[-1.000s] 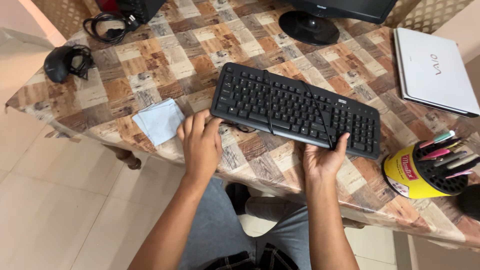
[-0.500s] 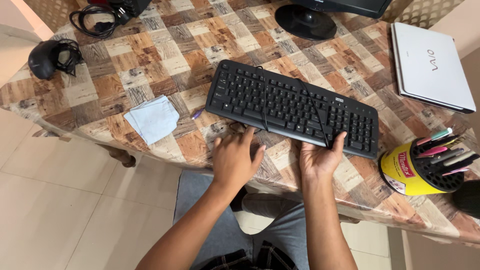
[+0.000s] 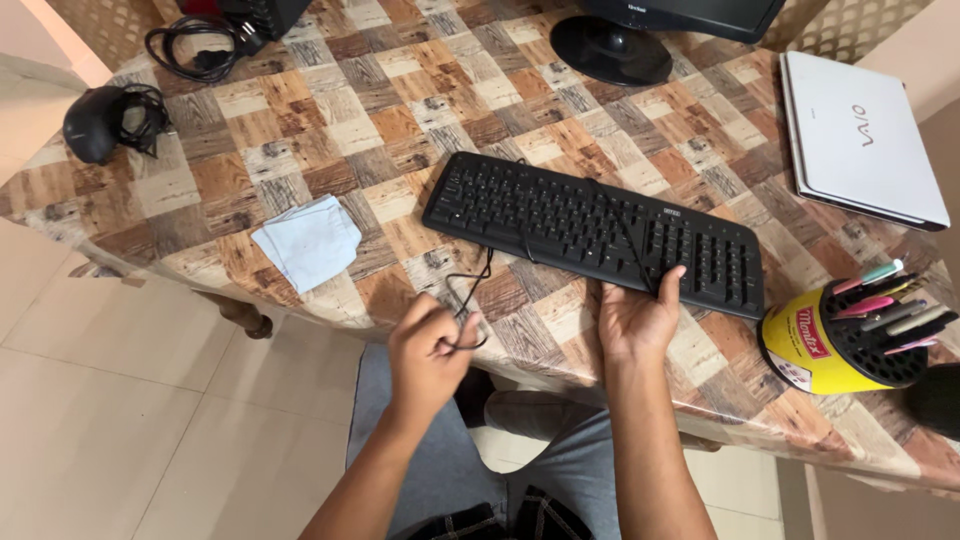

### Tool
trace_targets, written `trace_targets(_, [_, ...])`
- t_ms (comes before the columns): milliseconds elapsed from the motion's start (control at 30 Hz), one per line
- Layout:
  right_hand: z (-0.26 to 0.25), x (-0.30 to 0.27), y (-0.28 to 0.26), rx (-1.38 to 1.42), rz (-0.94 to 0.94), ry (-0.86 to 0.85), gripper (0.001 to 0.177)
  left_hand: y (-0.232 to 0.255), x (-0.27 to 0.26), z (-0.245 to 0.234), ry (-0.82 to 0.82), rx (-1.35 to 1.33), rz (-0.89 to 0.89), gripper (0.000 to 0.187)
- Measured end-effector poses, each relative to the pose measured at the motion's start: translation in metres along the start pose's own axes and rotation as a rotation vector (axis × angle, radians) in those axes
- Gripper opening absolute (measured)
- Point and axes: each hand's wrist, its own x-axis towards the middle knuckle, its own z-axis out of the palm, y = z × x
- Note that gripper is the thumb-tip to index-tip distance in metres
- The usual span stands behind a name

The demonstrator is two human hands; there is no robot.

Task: The person wipes a black computer keyboard with a white cloth, cleaning the keys and the back surface. The person then flips the keyboard over to clean the underside and places it back on the table.

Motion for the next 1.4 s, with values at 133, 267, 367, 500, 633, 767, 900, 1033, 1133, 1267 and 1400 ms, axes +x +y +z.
trace_targets(133, [0.008, -0.01, -0.003, -0.218, 0.062, 0.038, 0.041, -0.023, -0.008, -0.021, 0.109, -0.137, -0.093, 0.049])
trace_targets(267, [0.027, -0.013, -0.024, -0.706, 0.273, 0.057, 0.028, -0.047, -0.011, -0.039, 0.09, -0.403, -0.181, 0.05])
trace_targets(367, [0.031, -0.009, -0.037, -1.008, 0.409, 0.102, 0.032, -0.054, -0.011, -0.04, 0.048, -0.59, -0.383, 0.033])
trace_targets(500, [0.023, -0.003, -0.045, -0.675, 0.514, -0.052, 0.034, -0.032, 0.002, -0.038, 0.063, -0.219, -0.395, 0.02])
trace_targets(633, [0.029, -0.019, -0.042, -0.644, 0.478, -0.083, 0.035, 0.0, 0.023, -0.034, 0.032, 0.238, 0.04, 0.028])
trace_targets(767, [0.033, -0.035, -0.037, -0.661, 0.417, -0.181, 0.037, 0.003, 0.033, -0.027, -0.247, 0.367, -0.042, 0.037])
trace_targets(900, [0.034, -0.038, -0.036, -0.616, 0.383, -0.24, 0.028, -0.008, 0.036, -0.017, -0.364, 0.164, -0.08, 0.016])
trace_targets(1033, [0.031, -0.038, -0.035, -0.692, 0.329, -0.24, 0.031, -0.019, 0.045, -0.019, -0.407, 0.014, -0.007, 0.018])
trace_targets(1133, [0.032, -0.037, -0.033, -0.677, 0.315, -0.245, 0.031, -0.02, 0.051, -0.019, -0.359, -0.219, 0.217, 0.018])
trace_targets(1267, [0.039, -0.041, -0.032, -0.731, 0.3, -0.24, 0.035, -0.037, 0.05, -0.01, -0.599, -0.202, 0.461, 0.023])
trace_targets(1400, [0.039, -0.043, -0.031, -0.794, 0.28, -0.213, 0.039, -0.051, 0.034, -0.003, -0.652, 0.013, 0.181, 0.025])
